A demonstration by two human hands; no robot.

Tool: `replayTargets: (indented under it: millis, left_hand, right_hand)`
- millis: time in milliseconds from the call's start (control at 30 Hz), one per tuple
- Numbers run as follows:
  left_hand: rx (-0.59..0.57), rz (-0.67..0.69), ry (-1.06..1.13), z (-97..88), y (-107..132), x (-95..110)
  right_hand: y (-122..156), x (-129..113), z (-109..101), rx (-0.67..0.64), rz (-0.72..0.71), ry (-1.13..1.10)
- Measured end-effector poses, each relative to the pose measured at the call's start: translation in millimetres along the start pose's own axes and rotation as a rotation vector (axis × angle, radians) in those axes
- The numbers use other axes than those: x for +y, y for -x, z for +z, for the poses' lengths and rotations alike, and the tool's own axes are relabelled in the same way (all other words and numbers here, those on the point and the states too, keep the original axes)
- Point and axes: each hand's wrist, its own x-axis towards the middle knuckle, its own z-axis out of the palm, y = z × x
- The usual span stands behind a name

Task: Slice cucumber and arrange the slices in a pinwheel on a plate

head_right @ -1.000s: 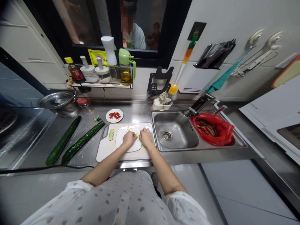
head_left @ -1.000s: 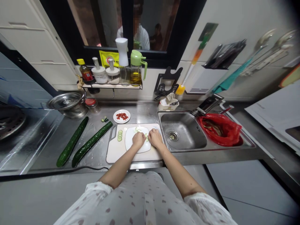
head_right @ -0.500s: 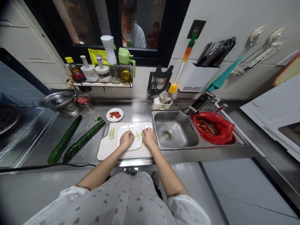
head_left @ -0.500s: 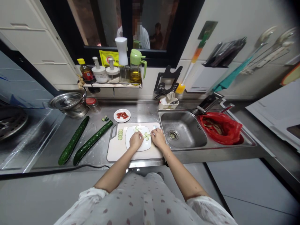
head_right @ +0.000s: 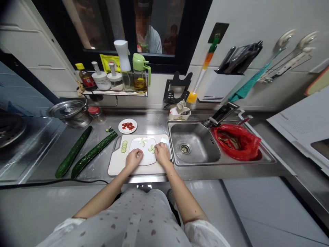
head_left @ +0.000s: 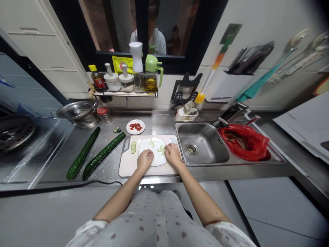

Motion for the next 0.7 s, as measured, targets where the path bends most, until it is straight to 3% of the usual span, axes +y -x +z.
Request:
replayTargets:
  millis: [333,700]
  left_hand:
    - [0.213,-0.318,-0.124,-40.7,-2,-62]
    - [0.249,-0.392,-0.179,-32.2,-15,-76]
  right_hand:
    - [13,-5,-3,0.114,-0.025,-0.112]
    - [15,-5,-2,0.151,-0.044,-0.157]
